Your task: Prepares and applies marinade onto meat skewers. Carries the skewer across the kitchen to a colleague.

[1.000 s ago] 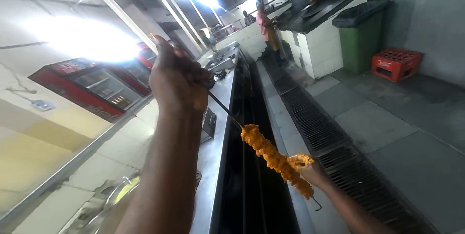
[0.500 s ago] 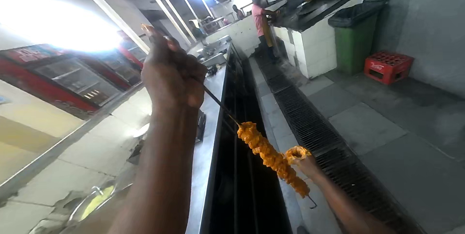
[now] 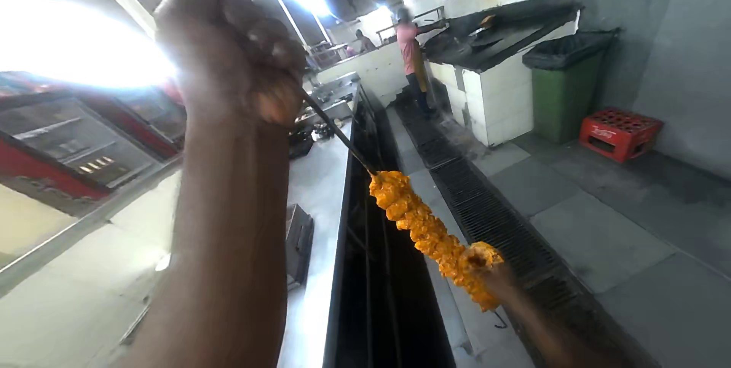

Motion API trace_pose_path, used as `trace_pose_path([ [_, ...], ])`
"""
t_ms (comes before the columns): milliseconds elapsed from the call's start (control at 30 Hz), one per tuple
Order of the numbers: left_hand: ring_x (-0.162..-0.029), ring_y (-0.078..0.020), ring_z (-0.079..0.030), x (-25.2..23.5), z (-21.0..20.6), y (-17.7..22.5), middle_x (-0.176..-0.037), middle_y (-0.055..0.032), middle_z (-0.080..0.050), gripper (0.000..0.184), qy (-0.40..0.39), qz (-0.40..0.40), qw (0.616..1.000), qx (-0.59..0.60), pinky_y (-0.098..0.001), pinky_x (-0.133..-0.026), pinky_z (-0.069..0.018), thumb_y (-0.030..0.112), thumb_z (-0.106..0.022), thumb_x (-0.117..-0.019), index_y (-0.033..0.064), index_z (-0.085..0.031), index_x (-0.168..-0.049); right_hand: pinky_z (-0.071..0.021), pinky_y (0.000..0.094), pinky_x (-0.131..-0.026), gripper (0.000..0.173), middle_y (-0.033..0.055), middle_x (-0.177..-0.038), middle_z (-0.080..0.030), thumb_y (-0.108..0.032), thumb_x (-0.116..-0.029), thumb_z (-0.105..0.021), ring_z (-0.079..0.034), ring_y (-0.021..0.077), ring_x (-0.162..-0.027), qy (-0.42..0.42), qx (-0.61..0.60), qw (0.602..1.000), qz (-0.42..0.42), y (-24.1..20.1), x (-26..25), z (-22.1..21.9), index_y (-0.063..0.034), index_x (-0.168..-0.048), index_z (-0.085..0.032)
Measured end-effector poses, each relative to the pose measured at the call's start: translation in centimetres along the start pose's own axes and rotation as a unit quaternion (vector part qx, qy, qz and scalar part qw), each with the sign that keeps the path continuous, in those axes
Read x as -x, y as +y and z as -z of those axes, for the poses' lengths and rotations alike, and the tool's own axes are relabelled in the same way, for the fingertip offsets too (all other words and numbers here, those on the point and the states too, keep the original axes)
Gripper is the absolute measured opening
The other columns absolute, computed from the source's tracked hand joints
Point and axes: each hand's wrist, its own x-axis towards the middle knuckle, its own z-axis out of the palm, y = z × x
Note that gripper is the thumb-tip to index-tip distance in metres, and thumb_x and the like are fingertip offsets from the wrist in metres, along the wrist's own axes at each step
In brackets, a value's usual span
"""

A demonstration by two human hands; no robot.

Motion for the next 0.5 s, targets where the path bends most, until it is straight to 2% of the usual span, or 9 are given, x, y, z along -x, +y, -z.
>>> trace_pose_path([
  [67,-0.042,-0.0004,-0.039,-3.6,1.1,-1.2,-0.051,0.0101,-0.039,0.046,0.016,-0.004,1.0,0.003,-0.0137,-0.043,-0.0379,0.026,-0.019,-0.1128,0.0206,-0.046,-0.075,-0.0539,0.026,-0.092,0.025,0.0128,-0.107,-0.072,-0.008,-0.0898,-0.068,-0.067,0.011,-0.099,0.054,-0.014,0.998,0.019,-0.4,-4.0,-2.0,0.0039,-0.112,-0.07],
  [233,-0.041,-0.0014,-0.036,-11.5,5.3,-5.8,-0.05,0.0088,-0.038,0.04,0.036,-0.024,0.999,-0.013,-0.0141,-0.042,-0.0367,0.015,-0.027,-0.1092,0.0193,-0.043,-0.073,-0.0538,0.034,-0.093,0.026,0.0153,-0.107,-0.07,-0.009,-0.091,-0.07,-0.067,0.0185,-0.101,0.092,0.006,0.995,-0.03,-0.2,-15.5,-5.1,0.003,-0.114,-0.068],
  [333,-0.042,-0.0024,-0.04,-16.5,8.5,-9.8,-0.051,0.0065,-0.041,0.041,0.031,-0.032,0.999,-0.011,-0.0149,-0.043,-0.0409,0.013,-0.027,-0.1088,0.0169,-0.044,-0.072,-0.0517,0.0364,-0.098,0.031,0.0182,-0.114,-0.069,-0.01,-0.0913,-0.07,-0.065,0.0222,-0.107,0.051,0.034,0.997,-0.048,1.0,-23.0,-6.3,0.0046,-0.119,-0.066],
  [500,-0.04,-0.0046,-0.042,-26.0,14.9,-17.7,-0.049,0.0031,-0.041,0.045,-0.004,-0.056,0.998,0.01,-0.016,-0.042,-0.0426,0.013,-0.022,-0.11,0.0139,-0.043,-0.07,-0.0548,0.0351,-0.09,0.019,0.014,-0.106,-0.069,-0.006,-0.0939,-0.066,-0.067,0.0184,-0.098,0.039,-0.024,0.998,-0.05,3.8,-36.7,-8.3,0.002,-0.111,-0.068],
])
